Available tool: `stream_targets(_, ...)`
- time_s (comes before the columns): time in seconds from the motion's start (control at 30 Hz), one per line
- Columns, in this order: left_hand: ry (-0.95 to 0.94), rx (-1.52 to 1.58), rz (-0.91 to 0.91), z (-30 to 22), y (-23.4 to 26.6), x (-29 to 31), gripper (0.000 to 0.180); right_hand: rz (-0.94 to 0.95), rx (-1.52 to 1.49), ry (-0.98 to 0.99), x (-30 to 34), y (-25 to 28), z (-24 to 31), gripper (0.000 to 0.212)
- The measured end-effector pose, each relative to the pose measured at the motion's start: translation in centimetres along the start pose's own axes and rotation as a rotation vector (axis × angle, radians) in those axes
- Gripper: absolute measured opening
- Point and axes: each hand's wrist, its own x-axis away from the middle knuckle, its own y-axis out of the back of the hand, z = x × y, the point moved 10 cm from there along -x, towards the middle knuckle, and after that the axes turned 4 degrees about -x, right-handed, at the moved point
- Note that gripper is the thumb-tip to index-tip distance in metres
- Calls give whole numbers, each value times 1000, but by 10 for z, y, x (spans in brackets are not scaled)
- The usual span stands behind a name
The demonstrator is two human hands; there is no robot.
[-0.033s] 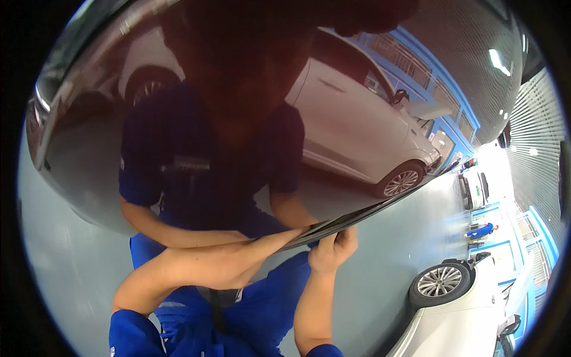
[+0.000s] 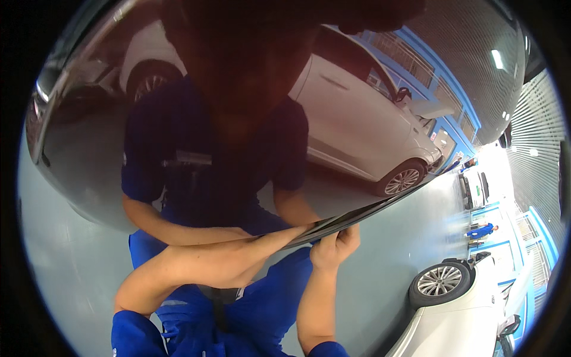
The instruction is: The person enters a maroon SUV, briefly operates the steering wheel and dashboard, then exits. They proceed to the front-left wheel arch and use a ratchet and a screwdriver to remove fasteners and trim components from the wheel well and lower bumper area.
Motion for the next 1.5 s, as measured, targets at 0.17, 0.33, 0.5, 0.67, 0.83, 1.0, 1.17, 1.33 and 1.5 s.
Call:
stream_targets(0.17,-34,227,37,6,-5,-2,73,103,-119,-32,-1,-11,8,35)
stream_targets(0.33,-193,-251,-94,-6,5,2,76,4,-130,-99,7,-14,5,31)
stream_targets(0.5,-234,-330,-158,-14,16,10,71,-1,-264,-172,5,-38,13,20)
stream_targets(0.67,-91,203,-115,-2,10,6,71,-189,-128,-24,7,-49,14,31)
stream_targets(0.83,-167,12,-278,-14,16,10,73,-229,-171,174,5,-56,-7,38)
stream_targets(1.0,45,256,24,3,-7,13,72,-303,-191,202,2,-55,-29,35)
stream_targets(1.17,86,250,70,4,-9,14,73,-325,-189,195,10,-55,-55,33)
stream_targets(1.33,42,364,60,-1,-9,14,73,-283,-46,163,17,-52,-33,30)
stream_targets(1.5,58,400,102,-1,-14,12,72,-92,-256,-169,22,-33,8,23)
